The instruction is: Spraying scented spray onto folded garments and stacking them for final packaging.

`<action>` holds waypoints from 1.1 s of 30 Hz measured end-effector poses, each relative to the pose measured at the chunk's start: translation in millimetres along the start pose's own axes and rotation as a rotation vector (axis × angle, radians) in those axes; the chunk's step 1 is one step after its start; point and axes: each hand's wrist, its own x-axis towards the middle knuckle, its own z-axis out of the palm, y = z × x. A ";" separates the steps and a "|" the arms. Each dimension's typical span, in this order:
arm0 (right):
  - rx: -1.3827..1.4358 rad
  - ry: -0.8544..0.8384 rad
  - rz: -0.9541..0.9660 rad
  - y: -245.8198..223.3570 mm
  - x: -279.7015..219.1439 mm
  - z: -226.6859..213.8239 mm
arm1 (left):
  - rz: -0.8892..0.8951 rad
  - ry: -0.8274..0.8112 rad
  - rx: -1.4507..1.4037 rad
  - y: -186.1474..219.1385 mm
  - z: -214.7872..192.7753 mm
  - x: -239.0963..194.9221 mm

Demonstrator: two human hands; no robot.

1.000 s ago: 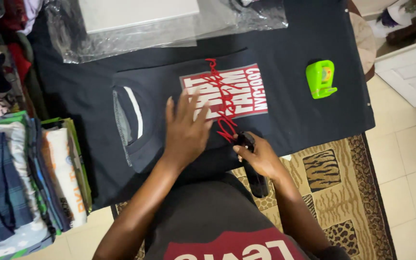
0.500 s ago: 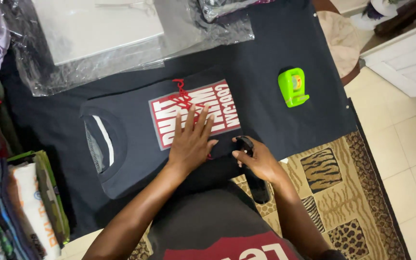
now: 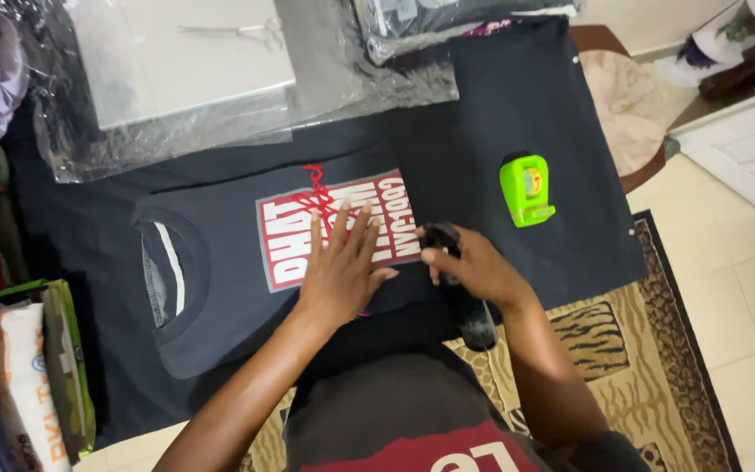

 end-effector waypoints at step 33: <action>-0.020 0.795 -0.740 2.7 73.6 -94.4 | -0.038 -0.228 -0.274 -60.1 36.4 134.8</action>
